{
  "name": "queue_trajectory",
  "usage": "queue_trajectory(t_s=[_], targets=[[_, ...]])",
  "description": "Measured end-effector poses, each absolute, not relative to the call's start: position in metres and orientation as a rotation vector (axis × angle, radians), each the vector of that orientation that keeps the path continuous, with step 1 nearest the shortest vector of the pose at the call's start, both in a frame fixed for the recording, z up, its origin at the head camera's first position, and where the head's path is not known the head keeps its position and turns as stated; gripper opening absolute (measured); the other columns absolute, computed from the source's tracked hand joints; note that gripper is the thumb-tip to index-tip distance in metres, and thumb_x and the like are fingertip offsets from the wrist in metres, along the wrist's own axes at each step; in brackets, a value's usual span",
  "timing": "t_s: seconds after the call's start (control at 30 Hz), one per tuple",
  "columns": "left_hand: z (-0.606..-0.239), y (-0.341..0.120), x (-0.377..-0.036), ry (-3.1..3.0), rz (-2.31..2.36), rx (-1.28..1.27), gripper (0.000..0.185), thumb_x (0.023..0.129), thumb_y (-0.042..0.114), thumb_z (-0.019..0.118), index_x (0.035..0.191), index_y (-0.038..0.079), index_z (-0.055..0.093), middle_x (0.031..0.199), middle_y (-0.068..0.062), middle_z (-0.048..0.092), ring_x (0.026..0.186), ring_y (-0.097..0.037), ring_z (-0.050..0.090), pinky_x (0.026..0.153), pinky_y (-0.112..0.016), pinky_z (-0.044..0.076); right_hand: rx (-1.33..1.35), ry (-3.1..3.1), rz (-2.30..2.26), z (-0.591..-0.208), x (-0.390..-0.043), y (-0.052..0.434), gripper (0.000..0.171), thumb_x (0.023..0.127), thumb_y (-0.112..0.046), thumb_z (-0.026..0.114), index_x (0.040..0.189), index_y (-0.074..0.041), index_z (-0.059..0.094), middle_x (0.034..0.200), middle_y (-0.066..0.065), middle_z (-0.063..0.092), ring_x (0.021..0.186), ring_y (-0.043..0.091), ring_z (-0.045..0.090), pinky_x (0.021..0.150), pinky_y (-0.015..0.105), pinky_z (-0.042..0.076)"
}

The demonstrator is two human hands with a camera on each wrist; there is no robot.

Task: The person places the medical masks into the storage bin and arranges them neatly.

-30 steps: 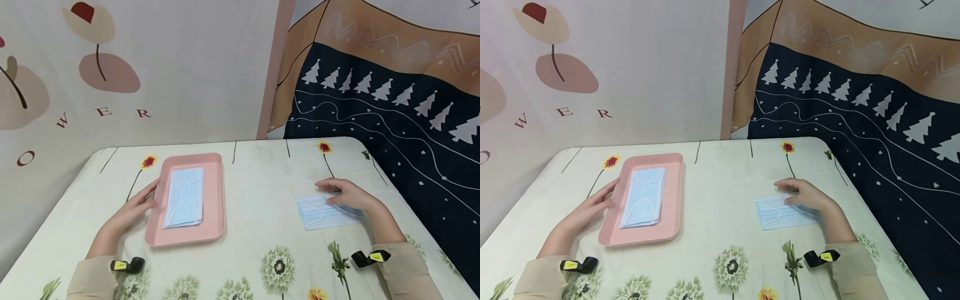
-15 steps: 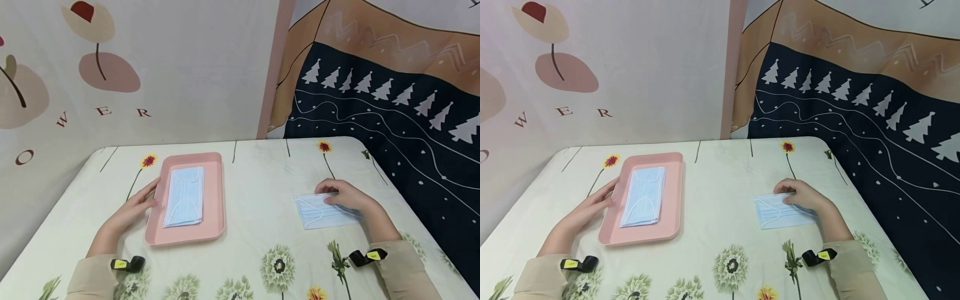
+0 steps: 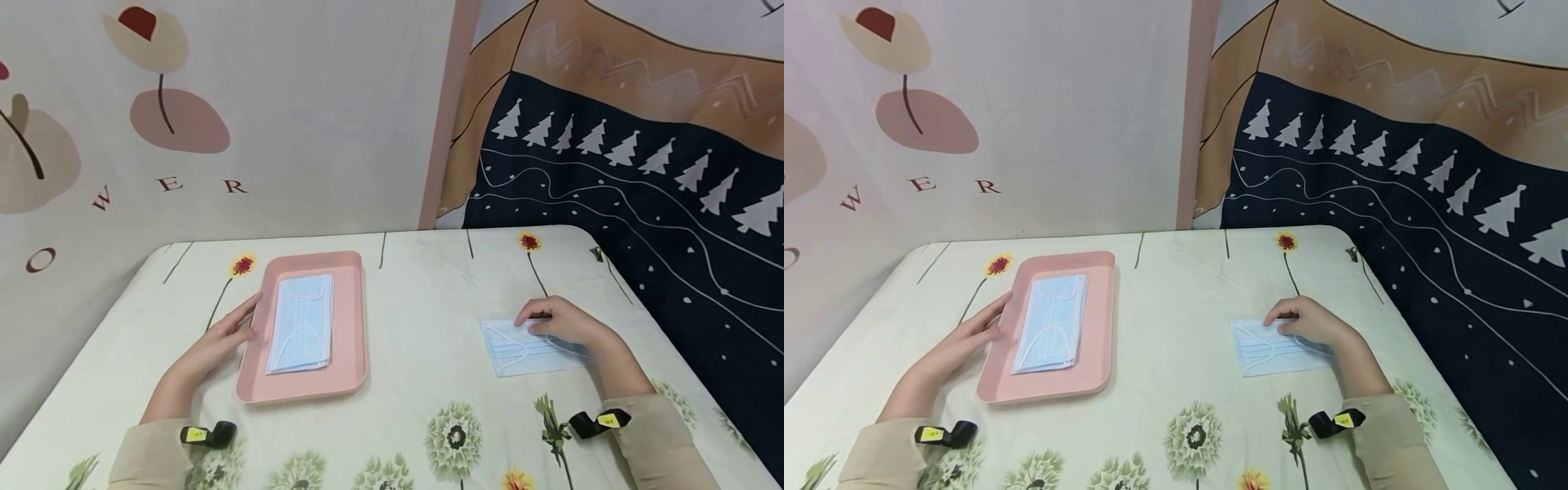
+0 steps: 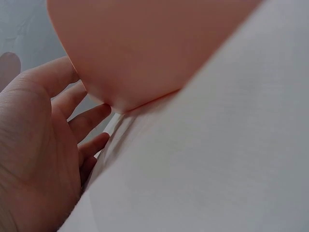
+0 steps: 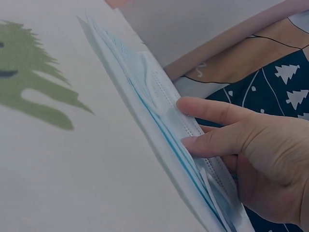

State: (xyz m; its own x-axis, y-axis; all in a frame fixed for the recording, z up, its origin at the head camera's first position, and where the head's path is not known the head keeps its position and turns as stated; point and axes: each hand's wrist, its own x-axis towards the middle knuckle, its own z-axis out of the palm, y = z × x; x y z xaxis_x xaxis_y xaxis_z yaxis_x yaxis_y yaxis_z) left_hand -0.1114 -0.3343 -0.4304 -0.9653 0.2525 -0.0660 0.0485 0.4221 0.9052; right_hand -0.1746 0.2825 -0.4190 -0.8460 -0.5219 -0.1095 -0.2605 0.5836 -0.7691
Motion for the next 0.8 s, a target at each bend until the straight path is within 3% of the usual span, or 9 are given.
queue_trajectory(t_s=[0.17,0.37,0.6,0.8], targets=[[-0.431,-0.335,-0.111,2.487,1.57,0.262,0.072,0.097,0.017,0.058,0.155,0.015,0.016,0.158,-0.017,0.009,0.142,-0.041,0.0,0.106,-0.066,0.006,-0.655,2.494,-1.111,-0.418,-0.173,0.283,0.022,0.085,0.003,0.068,0.104,-0.006,0.074,0.109,0.01,0.068,0.101,0.021,0.06,0.079,0.023,0.048],[-0.431,-0.334,-0.111,2.489,1.562,0.257,0.072,0.097,0.018,0.058,0.155,0.017,0.016,0.158,-0.017,0.009,0.142,-0.041,0.001,0.106,-0.067,0.007,-0.666,2.486,-1.132,-0.417,-0.172,0.285,0.025,0.086,0.004,0.066,0.109,-0.003,0.071,0.11,0.012,0.066,0.093,0.02,0.059,0.074,0.025,0.049],[-0.431,-0.334,-0.112,2.484,1.576,0.269,0.072,0.097,0.016,0.058,0.155,0.015,0.015,0.158,-0.017,0.009,0.142,-0.041,0.0,0.106,-0.066,0.006,-0.631,2.528,-1.131,-0.408,-0.168,0.281,0.03,0.088,0.001,0.064,0.118,-0.006,0.068,0.123,0.016,0.061,0.11,0.033,0.056,0.079,0.029,0.051],[-0.431,-0.335,-0.112,2.476,1.582,0.268,0.072,0.097,0.016,0.057,0.155,0.015,0.015,0.158,-0.018,0.009,0.142,-0.041,0.0,0.106,-0.066,0.006,-0.594,2.528,-1.181,-0.402,-0.165,0.274,0.036,0.091,0.003,0.06,0.125,-0.005,0.063,0.131,0.02,0.054,0.096,0.025,0.063,0.077,0.03,0.052]])
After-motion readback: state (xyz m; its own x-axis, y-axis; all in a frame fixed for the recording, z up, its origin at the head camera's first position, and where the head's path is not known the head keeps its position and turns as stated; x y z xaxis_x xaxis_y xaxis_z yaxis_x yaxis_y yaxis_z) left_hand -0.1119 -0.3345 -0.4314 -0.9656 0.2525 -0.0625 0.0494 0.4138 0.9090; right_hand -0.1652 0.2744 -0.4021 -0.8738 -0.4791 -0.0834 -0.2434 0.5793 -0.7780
